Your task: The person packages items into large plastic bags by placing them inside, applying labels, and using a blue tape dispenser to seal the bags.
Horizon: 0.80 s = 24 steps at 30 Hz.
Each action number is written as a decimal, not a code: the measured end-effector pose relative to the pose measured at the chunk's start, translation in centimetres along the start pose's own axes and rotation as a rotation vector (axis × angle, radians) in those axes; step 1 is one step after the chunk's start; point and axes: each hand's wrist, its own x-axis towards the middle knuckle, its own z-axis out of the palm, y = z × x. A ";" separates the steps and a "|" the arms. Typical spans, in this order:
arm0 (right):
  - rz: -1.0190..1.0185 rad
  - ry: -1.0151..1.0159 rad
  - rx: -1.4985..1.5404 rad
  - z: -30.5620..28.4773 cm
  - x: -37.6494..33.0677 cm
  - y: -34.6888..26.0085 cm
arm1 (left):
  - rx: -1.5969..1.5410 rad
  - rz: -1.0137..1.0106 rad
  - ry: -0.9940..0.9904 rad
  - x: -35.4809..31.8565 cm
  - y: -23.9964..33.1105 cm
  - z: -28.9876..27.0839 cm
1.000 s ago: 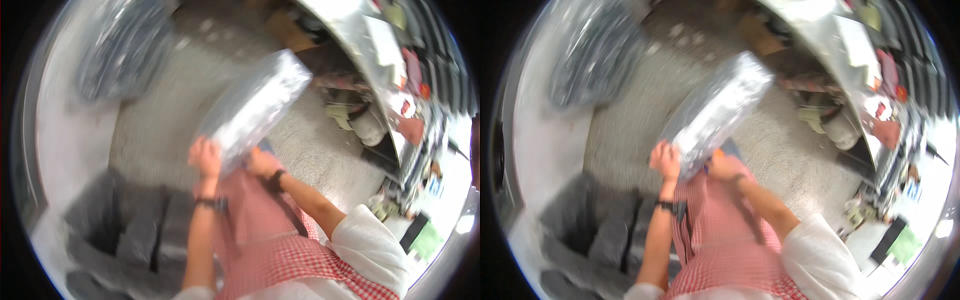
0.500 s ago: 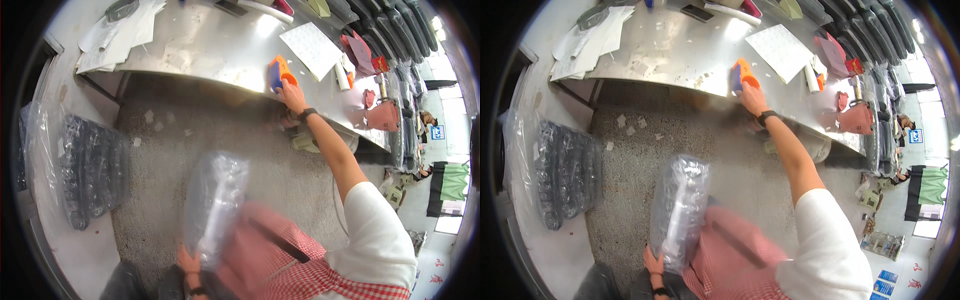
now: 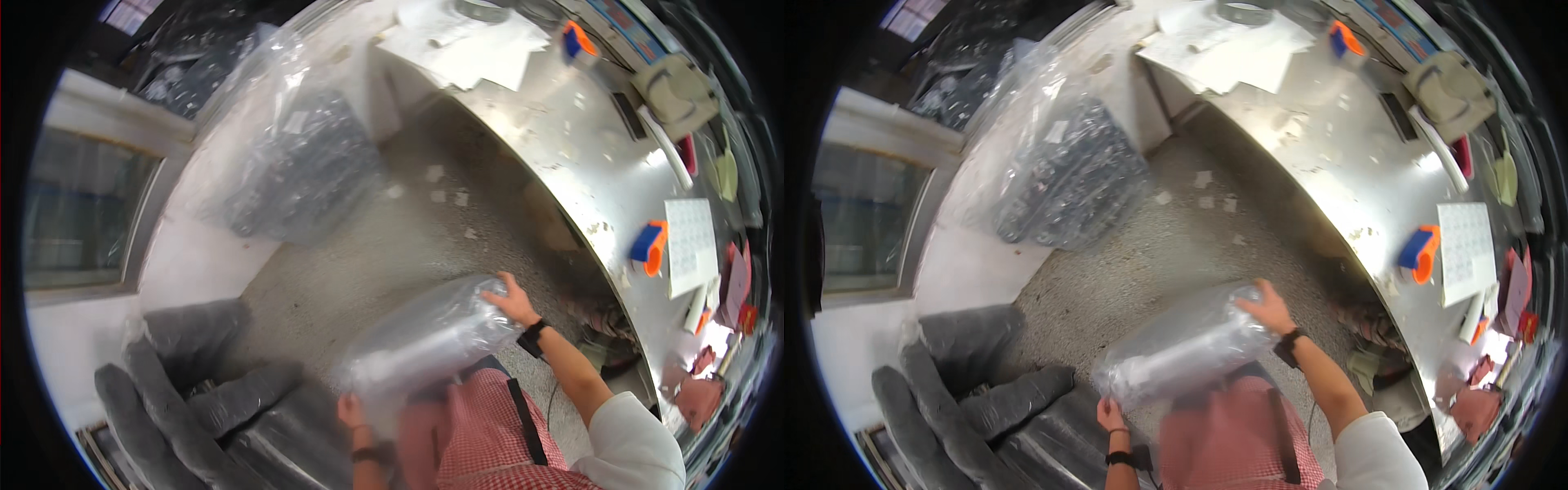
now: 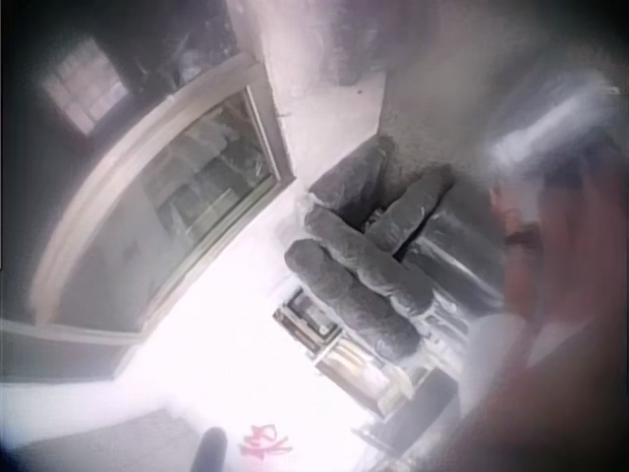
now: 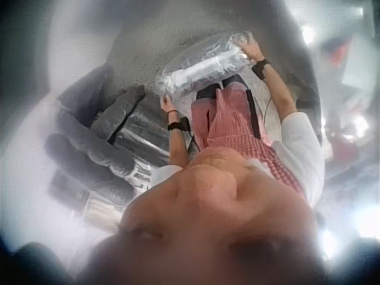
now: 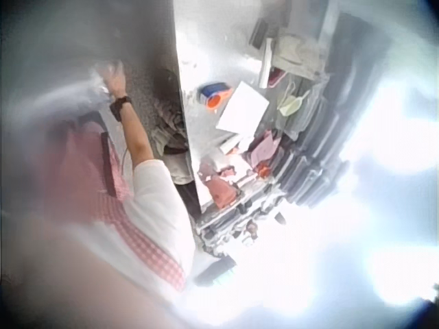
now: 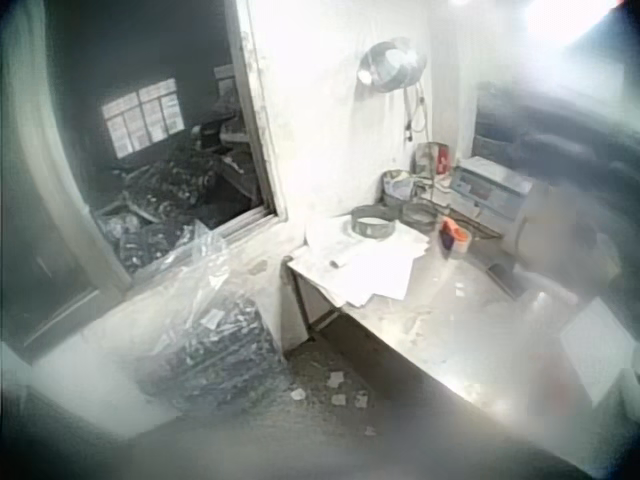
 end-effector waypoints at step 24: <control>-0.467 -0.025 1.266 -15.1 -21.1 -12.8 | -0.284 1.818 -0.755 -25.0 92.1 -10.1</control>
